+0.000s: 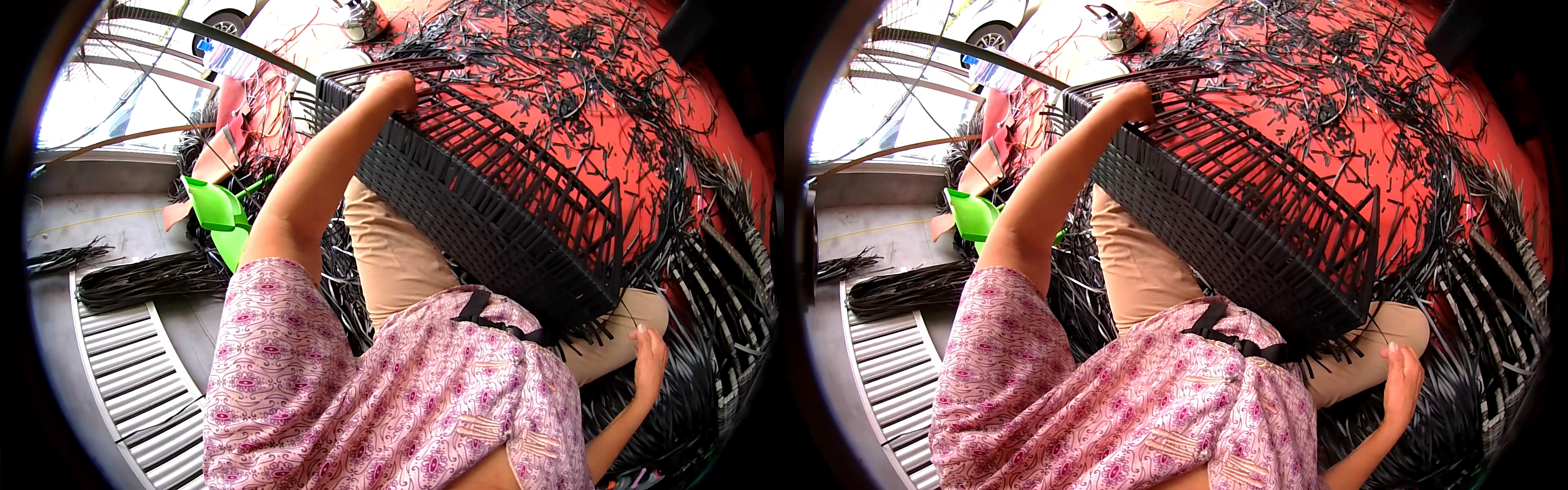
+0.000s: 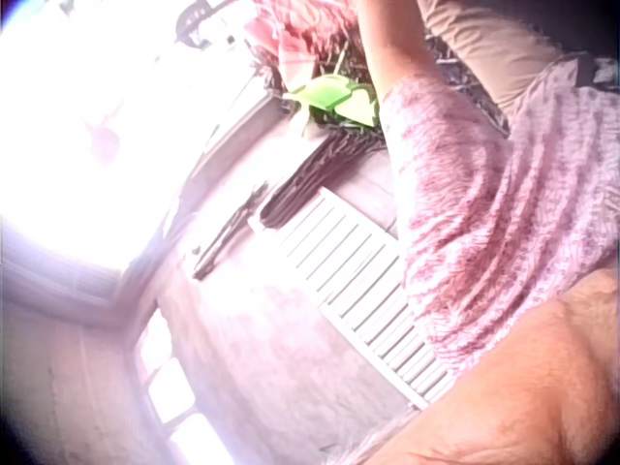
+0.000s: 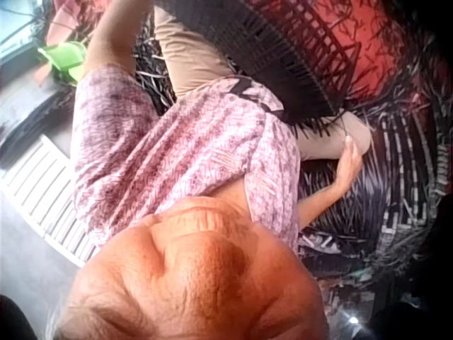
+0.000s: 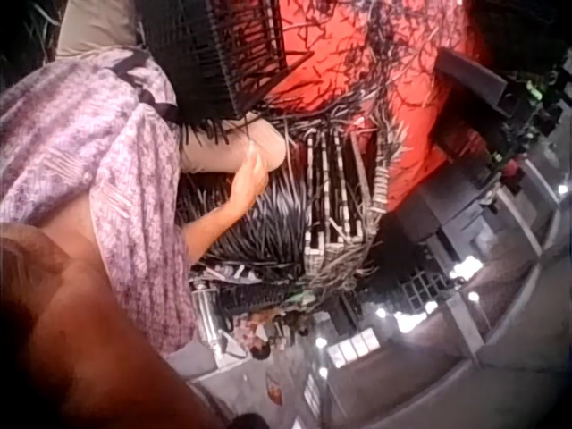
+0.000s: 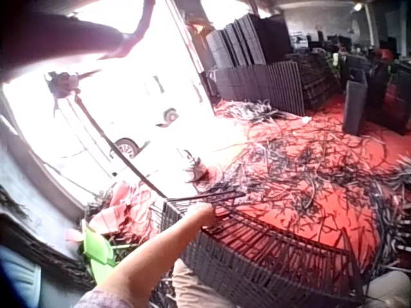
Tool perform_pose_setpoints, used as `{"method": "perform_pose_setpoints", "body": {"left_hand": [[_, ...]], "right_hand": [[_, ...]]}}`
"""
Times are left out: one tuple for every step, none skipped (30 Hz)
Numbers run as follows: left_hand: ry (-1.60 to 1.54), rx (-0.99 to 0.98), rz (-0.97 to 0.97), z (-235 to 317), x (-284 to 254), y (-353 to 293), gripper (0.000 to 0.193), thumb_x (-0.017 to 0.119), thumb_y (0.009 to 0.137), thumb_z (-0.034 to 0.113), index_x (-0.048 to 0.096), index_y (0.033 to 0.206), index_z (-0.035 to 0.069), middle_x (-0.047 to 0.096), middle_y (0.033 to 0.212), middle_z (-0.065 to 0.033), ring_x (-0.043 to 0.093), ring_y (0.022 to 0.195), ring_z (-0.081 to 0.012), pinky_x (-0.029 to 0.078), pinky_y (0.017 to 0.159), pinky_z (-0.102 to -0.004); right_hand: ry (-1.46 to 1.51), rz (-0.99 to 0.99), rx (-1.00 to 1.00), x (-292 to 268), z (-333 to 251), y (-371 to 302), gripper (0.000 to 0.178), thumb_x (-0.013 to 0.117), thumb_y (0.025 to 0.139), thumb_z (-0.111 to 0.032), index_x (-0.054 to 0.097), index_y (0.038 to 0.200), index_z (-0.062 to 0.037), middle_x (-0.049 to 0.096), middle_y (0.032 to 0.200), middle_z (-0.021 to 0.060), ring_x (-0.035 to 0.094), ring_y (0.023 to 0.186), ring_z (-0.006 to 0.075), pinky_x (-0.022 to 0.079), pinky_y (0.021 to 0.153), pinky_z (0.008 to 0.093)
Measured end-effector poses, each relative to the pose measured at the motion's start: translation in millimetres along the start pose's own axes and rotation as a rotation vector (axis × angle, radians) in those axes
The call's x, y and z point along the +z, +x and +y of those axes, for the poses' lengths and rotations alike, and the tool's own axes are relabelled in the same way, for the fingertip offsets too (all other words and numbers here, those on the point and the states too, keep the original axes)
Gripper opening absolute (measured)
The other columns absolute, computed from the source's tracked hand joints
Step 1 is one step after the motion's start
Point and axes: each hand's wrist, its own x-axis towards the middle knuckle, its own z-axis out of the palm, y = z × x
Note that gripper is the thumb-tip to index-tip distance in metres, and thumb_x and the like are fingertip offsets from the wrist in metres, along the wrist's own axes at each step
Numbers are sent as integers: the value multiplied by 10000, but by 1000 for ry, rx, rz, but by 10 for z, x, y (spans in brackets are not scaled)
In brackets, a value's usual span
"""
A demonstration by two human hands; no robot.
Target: The person weaves a black plastic basket by hand, interlacing black plastic strips through a pre-formed frame. They adjust the basket's position and continue weaving the sides, working on the structure while sitting on the floor.
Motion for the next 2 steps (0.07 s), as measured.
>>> {"method": "perform_pose_setpoints", "body": {"left_hand": [[16, -1, 57, -8, 78, 35, 329, 659, 778, 188, 721, 1079, 73, 683, 1146, -168, 648, 1103, -302, 502, 942, -380], [36, -18, 177, -36, 174, 48, 349, 698, 741, 276, 733, 1023, 74, 688, 1099, -183, 665, 1051, -290, 529, 885, -402]], "right_hand": [[-59, 10, -36, -35, -35, -33, 514, 505, 973, -424, 647, 872, 60, 588, 780, 89, 541, 742, 245, 419, 721, 379], [-104, 15, -46, -48, -55, -59, 477, 514, 971, -414, 673, 886, 28, 645, 897, 113, 563, 775, 266, 416, 754, 394]]}}
